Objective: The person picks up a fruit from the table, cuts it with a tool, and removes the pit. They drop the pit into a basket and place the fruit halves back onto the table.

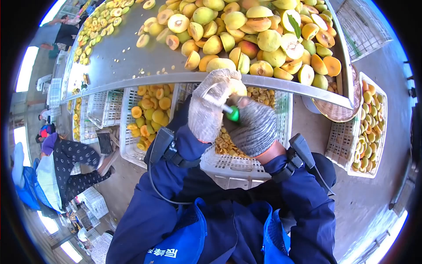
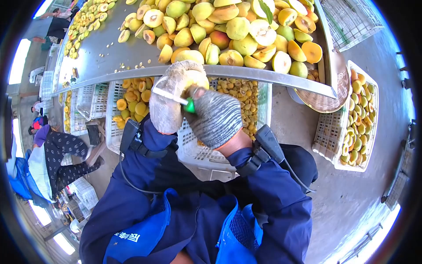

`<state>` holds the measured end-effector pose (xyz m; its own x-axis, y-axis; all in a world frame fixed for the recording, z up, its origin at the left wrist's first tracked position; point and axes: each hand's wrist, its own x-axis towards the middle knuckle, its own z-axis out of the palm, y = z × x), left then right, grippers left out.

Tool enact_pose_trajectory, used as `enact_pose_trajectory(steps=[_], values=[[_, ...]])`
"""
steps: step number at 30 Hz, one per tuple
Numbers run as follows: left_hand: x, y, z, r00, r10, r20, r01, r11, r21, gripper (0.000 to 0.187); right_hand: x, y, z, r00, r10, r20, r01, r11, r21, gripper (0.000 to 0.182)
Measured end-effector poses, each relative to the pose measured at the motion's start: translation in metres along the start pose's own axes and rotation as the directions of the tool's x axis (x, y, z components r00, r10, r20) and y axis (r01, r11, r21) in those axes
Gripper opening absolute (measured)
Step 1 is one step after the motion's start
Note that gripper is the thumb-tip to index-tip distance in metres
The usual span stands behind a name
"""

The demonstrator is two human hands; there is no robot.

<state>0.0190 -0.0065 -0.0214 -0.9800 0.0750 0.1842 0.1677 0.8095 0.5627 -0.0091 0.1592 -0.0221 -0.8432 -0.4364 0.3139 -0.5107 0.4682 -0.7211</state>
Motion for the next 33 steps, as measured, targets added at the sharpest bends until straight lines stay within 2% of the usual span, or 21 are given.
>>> enact_pose_trajectory(steps=[1,2,3,4,5,6,7,8,9,10,11,13,15,17,21,23,27,29,33], values=[[0.005,0.004,0.000,1.000,0.006,0.000,-0.006,1.000,0.002,0.041,-0.007,-0.002,0.000,0.996,-0.020,0.090,0.016,0.999,0.045,0.020],[0.012,0.006,0.000,0.990,0.104,-0.093,-0.109,0.993,-0.051,0.038,-0.016,-0.007,-0.006,0.996,-0.081,0.034,0.072,0.976,0.205,0.021],[0.019,0.008,-0.002,0.963,0.192,-0.192,-0.212,0.973,-0.092,0.035,-0.025,-0.015,-0.014,0.979,0.030,0.201,-0.087,0.955,0.282,0.021],[0.026,0.015,-0.001,0.986,0.059,-0.154,-0.118,0.904,-0.411,0.036,-0.031,-0.019,-0.028,0.955,0.123,0.270,-0.215,0.914,0.343,0.023],[0.030,0.020,-0.002,0.986,0.053,-0.160,-0.114,0.908,-0.403,0.036,-0.036,-0.021,-0.035,0.915,0.206,0.347,-0.341,0.854,0.392,0.024],[0.033,0.024,-0.003,0.987,-0.159,-0.007,0.086,0.569,-0.818,0.042,-0.045,-0.018,-0.023,0.902,0.328,0.281,-0.431,0.666,0.609,0.025],[0.035,0.027,-0.005,0.938,-0.258,0.232,0.250,0.039,-0.967,0.050,-0.053,-0.014,-0.012,0.851,0.463,0.247,-0.456,0.419,0.785,0.025],[0.038,0.027,-0.008,0.937,-0.226,0.267,0.291,0.077,-0.954,0.038,-0.052,-0.007,-0.015,0.900,0.420,0.117,-0.398,0.683,0.612,0.027],[0.040,0.028,-0.007,0.935,-0.224,0.274,0.297,0.077,-0.952,0.038,-0.049,-0.004,-0.017,0.897,0.426,0.115,-0.402,0.680,0.613,0.027],[0.042,0.029,-0.005,0.945,-0.193,0.264,0.259,-0.049,-0.965,0.038,-0.045,-0.003,-0.021,0.967,0.251,0.038,-0.246,0.892,0.380,0.027],[0.042,0.030,-0.003,0.954,-0.167,0.248,0.219,-0.174,-0.960,0.038,-0.043,-0.002,-0.022,0.999,0.050,0.018,-0.051,0.993,0.106,0.031],[0.044,0.037,-0.005,0.949,-0.209,0.234,0.205,-0.154,-0.967,0.039,-0.037,-0.003,-0.017,0.996,0.084,0.021,-0.086,0.987,0.135,0.027],[0.044,0.042,-0.005,0.944,-0.251,0.216,0.187,-0.134,-0.973,0.040,-0.027,-0.009,-0.020,0.995,0.083,0.053,-0.085,0.995,0.049,0.026],[0.044,0.044,-0.003,0.920,-0.336,0.202,0.180,-0.095,-0.979,0.042,-0.024,-0.009,-0.018,0.996,0.091,0.012,-0.091,0.996,0.011,0.027],[0.039,0.032,0.000,0.925,-0.298,0.236,0.202,-0.140,-0.969,0.041,-0.016,-0.011,-0.018,0.994,0.103,0.034,-0.102,0.994,-0.039,0.031],[0.038,0.032,0.000,0.907,-0.351,0.231,0.233,-0.037,-0.972,0.050,-0.016,-0.011,-0.015,0.992,0.120,0.035,-0.118,0.991,-0.065,0.031],[0.019,0.027,-0.004,0.945,-0.327,0.028,0.186,0.462,-0.867,0.048,-0.023,-0.001,-0.002,0.989,0.130,0.075,-0.119,0.983,-0.138,0.032],[0.010,0.024,-0.005,0.959,-0.279,-0.049,0.143,0.628,-0.765,0.047,-0.024,0.001,0.003,0.988,0.136,0.067,-0.127,0.983,-0.135,0.032],[0.003,0.019,-0.004,0.974,-0.190,-0.124,0.076,0.787,-0.612,0.044,-0.019,-0.006,0.003,0.980,0.190,0.065,-0.183,0.979,-0.095,0.032]])
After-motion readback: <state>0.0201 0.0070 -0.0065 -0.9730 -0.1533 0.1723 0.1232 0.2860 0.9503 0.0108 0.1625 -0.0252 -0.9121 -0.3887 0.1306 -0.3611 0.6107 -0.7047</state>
